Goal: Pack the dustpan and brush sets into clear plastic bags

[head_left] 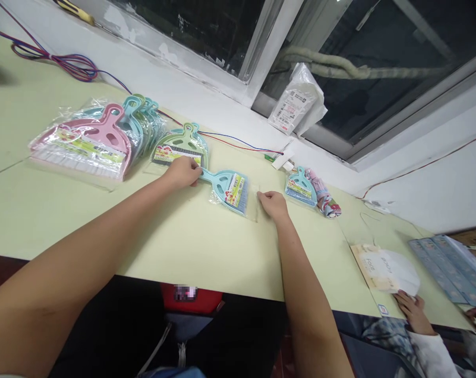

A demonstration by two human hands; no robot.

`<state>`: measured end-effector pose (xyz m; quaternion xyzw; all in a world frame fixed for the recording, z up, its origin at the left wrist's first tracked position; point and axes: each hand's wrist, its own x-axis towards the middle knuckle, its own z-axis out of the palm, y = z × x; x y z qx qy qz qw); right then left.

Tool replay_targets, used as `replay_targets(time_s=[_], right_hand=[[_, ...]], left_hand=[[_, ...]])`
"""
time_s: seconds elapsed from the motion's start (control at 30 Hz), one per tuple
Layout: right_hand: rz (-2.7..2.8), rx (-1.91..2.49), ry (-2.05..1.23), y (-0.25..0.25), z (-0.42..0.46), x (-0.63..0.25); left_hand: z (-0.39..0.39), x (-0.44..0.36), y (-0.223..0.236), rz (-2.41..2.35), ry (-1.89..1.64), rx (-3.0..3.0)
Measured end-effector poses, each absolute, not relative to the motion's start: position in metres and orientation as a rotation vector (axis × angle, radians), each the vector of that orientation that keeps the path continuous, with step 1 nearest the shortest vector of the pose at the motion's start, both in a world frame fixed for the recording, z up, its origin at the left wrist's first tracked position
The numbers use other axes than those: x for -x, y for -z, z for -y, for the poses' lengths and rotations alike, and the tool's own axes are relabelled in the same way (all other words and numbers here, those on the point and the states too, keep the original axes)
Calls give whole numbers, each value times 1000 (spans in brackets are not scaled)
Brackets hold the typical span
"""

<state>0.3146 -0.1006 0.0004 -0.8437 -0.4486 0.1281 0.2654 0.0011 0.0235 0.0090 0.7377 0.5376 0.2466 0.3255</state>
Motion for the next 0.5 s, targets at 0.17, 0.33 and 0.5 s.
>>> replay_targets(time_s=[0.17,0.33,0.5], right_hand=[[1296,2278,-412,5,98,-310],[1249,2246,-469,3,100,-311],[1231,2249,-643,-3,109,-324]], left_hand=[[-27,-2,-5,-1321,-631,-1821],[-31,-2,0,-1292,-657,-1745],[-32,-3,1,-1216,-662,-1647]])
